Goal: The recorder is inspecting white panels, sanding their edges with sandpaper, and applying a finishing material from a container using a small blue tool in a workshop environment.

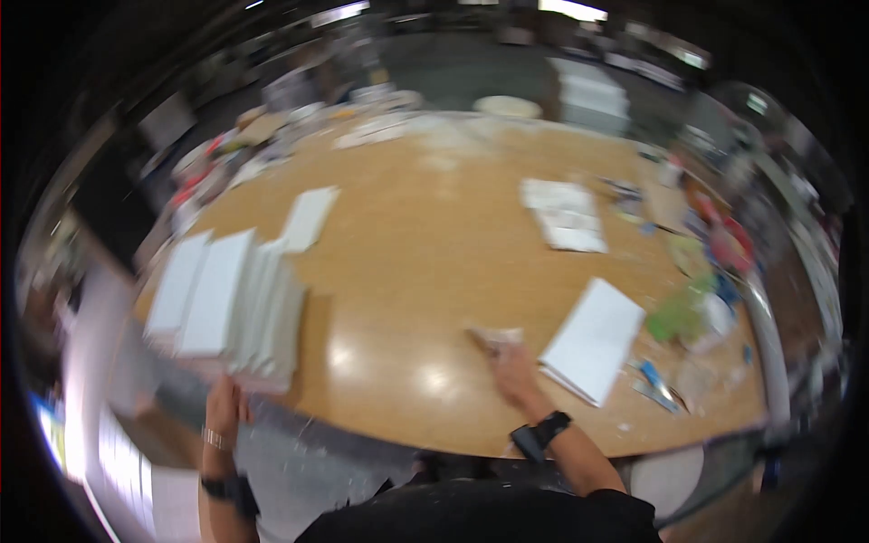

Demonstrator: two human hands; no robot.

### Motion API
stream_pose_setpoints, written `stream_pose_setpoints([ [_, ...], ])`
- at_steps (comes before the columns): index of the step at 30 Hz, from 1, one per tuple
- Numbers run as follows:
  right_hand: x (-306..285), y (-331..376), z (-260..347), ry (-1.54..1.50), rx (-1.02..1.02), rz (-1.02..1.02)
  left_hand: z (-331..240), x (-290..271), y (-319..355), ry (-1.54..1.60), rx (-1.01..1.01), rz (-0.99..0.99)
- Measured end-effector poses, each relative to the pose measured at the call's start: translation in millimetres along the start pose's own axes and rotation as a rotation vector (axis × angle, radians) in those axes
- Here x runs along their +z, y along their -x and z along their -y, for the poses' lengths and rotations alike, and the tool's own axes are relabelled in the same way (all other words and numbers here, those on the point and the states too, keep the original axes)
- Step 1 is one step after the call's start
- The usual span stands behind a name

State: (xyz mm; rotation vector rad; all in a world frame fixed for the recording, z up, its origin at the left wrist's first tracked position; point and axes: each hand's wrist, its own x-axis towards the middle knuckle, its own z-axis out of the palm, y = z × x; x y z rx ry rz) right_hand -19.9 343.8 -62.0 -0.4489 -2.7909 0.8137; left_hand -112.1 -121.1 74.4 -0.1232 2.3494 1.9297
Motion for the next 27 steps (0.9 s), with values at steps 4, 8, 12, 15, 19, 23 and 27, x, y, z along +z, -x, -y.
stream_pose_setpoints([
  [4,-50,3,18,-0.554,0.329,-0.011,4,94,26,-0.17,-0.14,0.313],
  [8,-128,10,-29,-0.099,-0.022,-0.567,9,232,23,-0.103,-0.245,0.83],
  [12,-97,37,-97,0.264,0.132,-0.389,37,345,19,-0.033,-0.291,0.944],
  [15,-75,41,-99,0.338,0.139,-0.226,53,400,19,0.06,-0.417,1.095],
  [19,-67,44,-75,0.362,0.123,-0.278,58,422,29,-0.009,-0.351,0.918],
  [23,-70,44,-58,0.225,0.105,-0.18,57,407,28,0.273,-0.466,0.758],
  [27,-79,31,-8,0.086,-0.024,-0.09,47,346,29,0.496,-0.412,0.641],
])
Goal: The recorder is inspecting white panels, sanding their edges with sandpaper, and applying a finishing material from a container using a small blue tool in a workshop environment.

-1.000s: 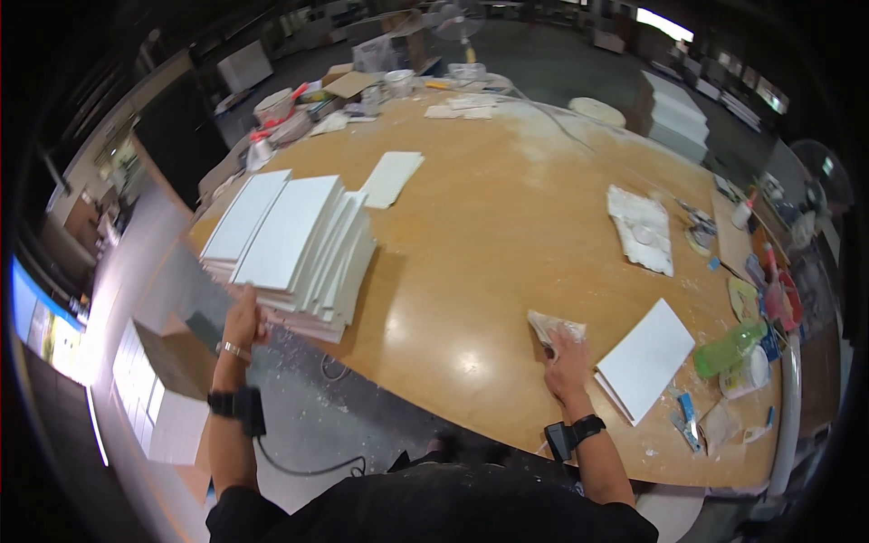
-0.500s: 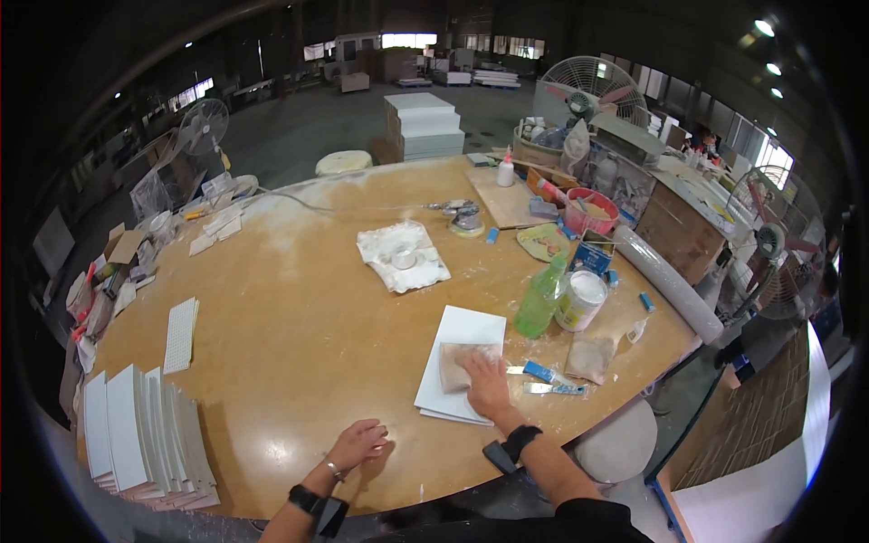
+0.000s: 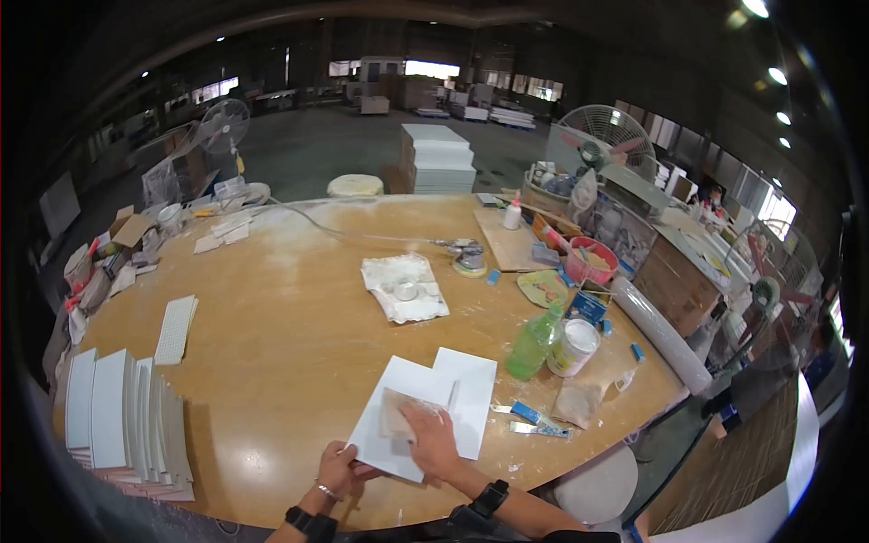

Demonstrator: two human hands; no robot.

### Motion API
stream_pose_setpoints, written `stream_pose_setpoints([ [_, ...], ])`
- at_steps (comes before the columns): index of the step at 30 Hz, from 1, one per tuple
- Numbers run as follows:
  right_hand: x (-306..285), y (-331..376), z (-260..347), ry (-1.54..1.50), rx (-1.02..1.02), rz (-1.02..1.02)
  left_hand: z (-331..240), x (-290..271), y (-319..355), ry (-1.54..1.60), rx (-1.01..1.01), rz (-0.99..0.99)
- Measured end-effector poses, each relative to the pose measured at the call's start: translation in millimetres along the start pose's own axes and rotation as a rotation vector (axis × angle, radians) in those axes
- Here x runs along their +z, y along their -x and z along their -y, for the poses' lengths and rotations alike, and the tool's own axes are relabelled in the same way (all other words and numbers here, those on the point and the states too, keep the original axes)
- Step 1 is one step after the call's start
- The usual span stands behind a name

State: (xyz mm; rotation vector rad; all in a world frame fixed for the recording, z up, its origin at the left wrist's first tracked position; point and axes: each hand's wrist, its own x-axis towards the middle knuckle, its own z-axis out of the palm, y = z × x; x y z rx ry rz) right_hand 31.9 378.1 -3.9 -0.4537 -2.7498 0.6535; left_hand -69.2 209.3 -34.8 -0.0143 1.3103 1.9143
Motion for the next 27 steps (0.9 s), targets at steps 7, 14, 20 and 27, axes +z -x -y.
stream_pose_setpoints([
  [7,86,48,127,-0.168,-0.801,0.386,-14,-133,104,-0.052,0.096,-0.127],
  [14,109,-22,93,-0.321,-0.361,0.251,-14,-156,149,-0.22,-0.037,-0.226],
  [20,105,-51,101,-0.089,-0.254,0.289,-7,-172,152,0.071,-0.05,-0.262],
  [27,149,-11,148,-0.094,-0.654,0.355,1,-182,164,-0.05,-0.036,-0.345],
])
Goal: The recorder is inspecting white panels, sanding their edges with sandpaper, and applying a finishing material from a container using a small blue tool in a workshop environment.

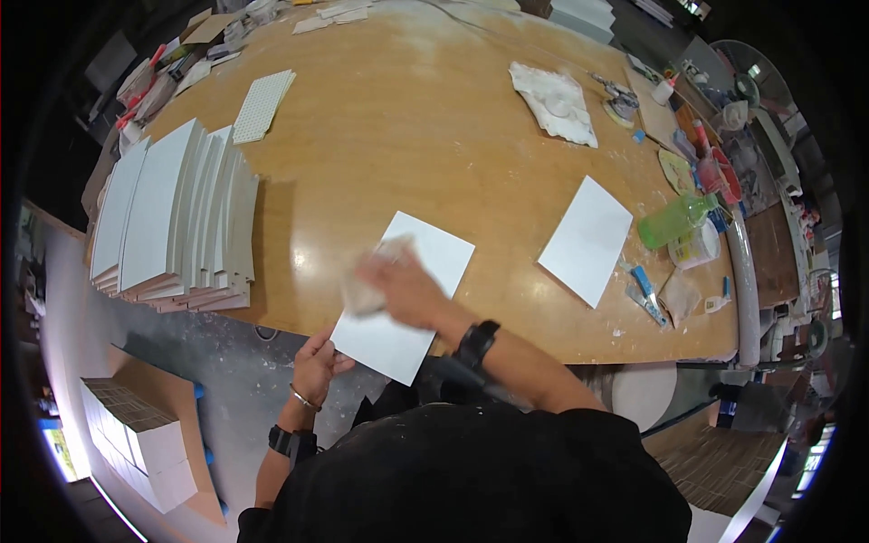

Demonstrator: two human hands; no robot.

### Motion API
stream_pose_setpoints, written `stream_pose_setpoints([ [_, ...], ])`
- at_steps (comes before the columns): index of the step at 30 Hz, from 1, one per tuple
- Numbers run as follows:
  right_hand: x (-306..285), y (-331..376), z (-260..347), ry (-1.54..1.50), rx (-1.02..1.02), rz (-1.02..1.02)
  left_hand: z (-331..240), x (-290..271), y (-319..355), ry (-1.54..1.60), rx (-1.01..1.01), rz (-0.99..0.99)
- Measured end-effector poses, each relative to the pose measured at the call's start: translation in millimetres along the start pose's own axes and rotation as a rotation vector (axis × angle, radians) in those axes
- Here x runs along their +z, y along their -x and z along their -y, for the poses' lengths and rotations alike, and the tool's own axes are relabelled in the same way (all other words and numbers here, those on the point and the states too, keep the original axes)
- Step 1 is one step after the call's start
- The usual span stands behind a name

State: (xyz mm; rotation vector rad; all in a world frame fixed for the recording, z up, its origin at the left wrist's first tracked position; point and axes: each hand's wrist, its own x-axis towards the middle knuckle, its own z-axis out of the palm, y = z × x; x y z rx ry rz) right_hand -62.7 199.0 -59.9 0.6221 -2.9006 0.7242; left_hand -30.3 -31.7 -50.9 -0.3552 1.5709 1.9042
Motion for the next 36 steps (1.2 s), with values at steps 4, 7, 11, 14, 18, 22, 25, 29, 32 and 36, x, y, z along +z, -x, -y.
stream_pose_setpoints([
  [4,-49,24,-112,0.276,0.428,-0.087,-2,-3,15,-0.635,0.187,-0.124],
  [7,-82,71,-163,-0.705,0.777,-0.5,0,17,28,-1.329,0.651,-0.15],
  [11,-123,70,-113,-1.714,0.651,-0.738,11,43,23,-1.649,0.852,-0.024],
  [14,-123,86,-111,-1.32,0.775,-0.767,13,52,-2,-1.611,1.06,0.046],
  [18,-114,62,-4,-0.323,0.214,-0.523,-6,62,2,-1.015,0.974,-0.006],
  [22,-41,48,59,-0.145,-0.218,0.032,11,50,-6,0.618,-0.025,0.309],
  [25,-11,30,8,-0.115,-0.104,0.083,30,41,3,0.505,-0.136,0.266],
  [29,-48,23,-91,0.108,0.264,-0.211,29,40,11,0.432,-0.137,0.206],
  [32,-77,18,-114,-0.019,0.643,-0.301,18,37,13,0.391,-0.048,0.194],
  [36,-47,42,-103,-0.081,0.575,-0.412,1,26,-4,0.501,0.027,0.117],
])
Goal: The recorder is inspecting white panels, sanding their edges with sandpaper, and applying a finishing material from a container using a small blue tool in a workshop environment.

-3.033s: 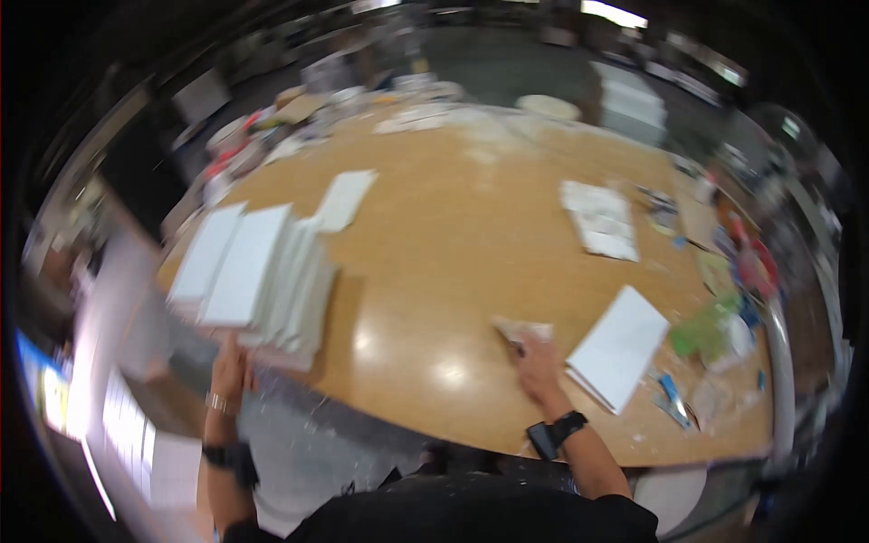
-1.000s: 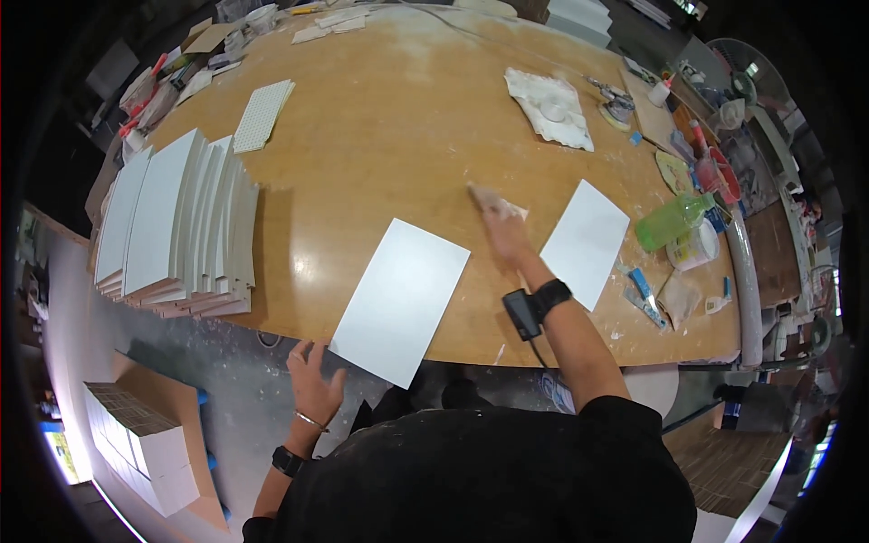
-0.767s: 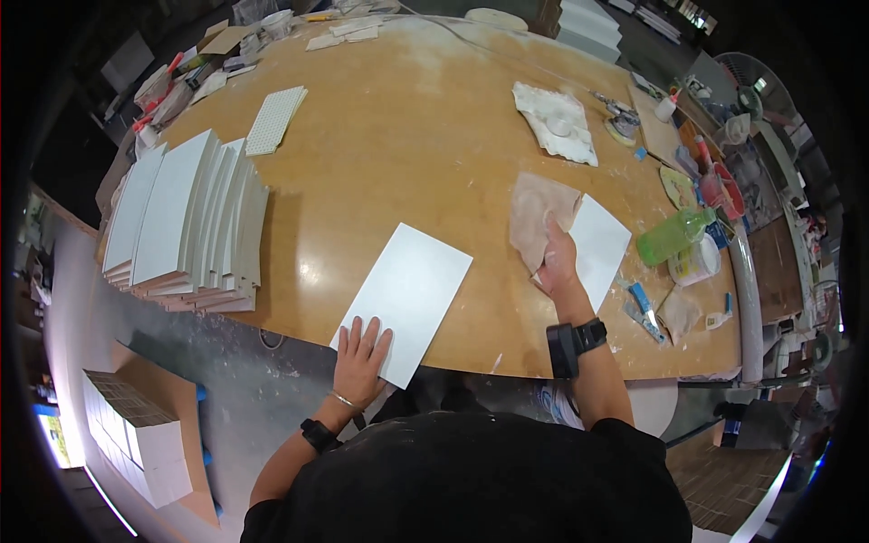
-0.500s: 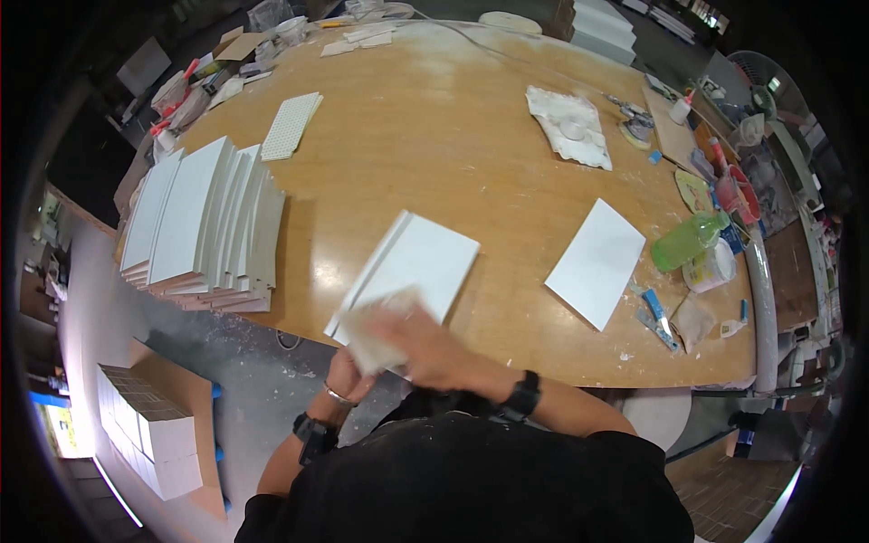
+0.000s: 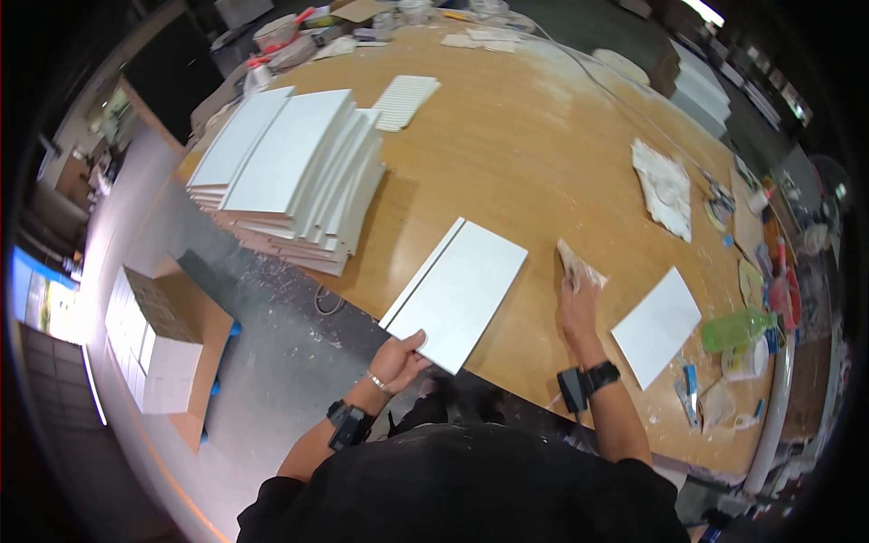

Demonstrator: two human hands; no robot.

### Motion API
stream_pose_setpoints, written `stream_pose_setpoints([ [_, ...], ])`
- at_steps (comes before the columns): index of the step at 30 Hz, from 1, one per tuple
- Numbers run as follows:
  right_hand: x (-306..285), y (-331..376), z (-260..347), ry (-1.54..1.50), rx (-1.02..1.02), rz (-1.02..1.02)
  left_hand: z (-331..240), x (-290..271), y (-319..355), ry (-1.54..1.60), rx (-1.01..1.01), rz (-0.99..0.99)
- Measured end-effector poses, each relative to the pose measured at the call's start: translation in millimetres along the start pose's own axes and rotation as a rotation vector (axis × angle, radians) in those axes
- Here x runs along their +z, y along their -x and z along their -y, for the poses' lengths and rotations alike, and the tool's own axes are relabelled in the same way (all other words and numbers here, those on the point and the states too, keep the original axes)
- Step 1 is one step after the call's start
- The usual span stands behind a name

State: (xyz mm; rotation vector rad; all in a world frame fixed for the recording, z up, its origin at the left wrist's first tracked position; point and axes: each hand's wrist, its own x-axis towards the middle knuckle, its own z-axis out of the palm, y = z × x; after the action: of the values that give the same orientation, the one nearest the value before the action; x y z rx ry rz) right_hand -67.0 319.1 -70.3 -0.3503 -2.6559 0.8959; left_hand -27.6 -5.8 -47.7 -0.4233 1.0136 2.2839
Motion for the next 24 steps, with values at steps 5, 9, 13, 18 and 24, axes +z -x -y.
stream_pose_setpoints([
  [5,-3,27,16,0.304,-0.215,0.18,-27,-19,-39,0.187,0.147,-0.057],
  [9,-4,28,17,0.324,-0.201,0.181,-63,-18,-41,-0.182,-0.067,-0.208],
  [13,0,26,16,0.35,-0.207,0.172,-71,-41,-33,-0.563,-0.165,-0.426],
  [18,0,21,19,0.342,-0.223,0.156,-95,-56,-34,-0.794,0.172,-0.626],
  [24,1,22,21,0.312,-0.233,0.148,-86,-55,-59,-1.166,0.667,-1.291],
])
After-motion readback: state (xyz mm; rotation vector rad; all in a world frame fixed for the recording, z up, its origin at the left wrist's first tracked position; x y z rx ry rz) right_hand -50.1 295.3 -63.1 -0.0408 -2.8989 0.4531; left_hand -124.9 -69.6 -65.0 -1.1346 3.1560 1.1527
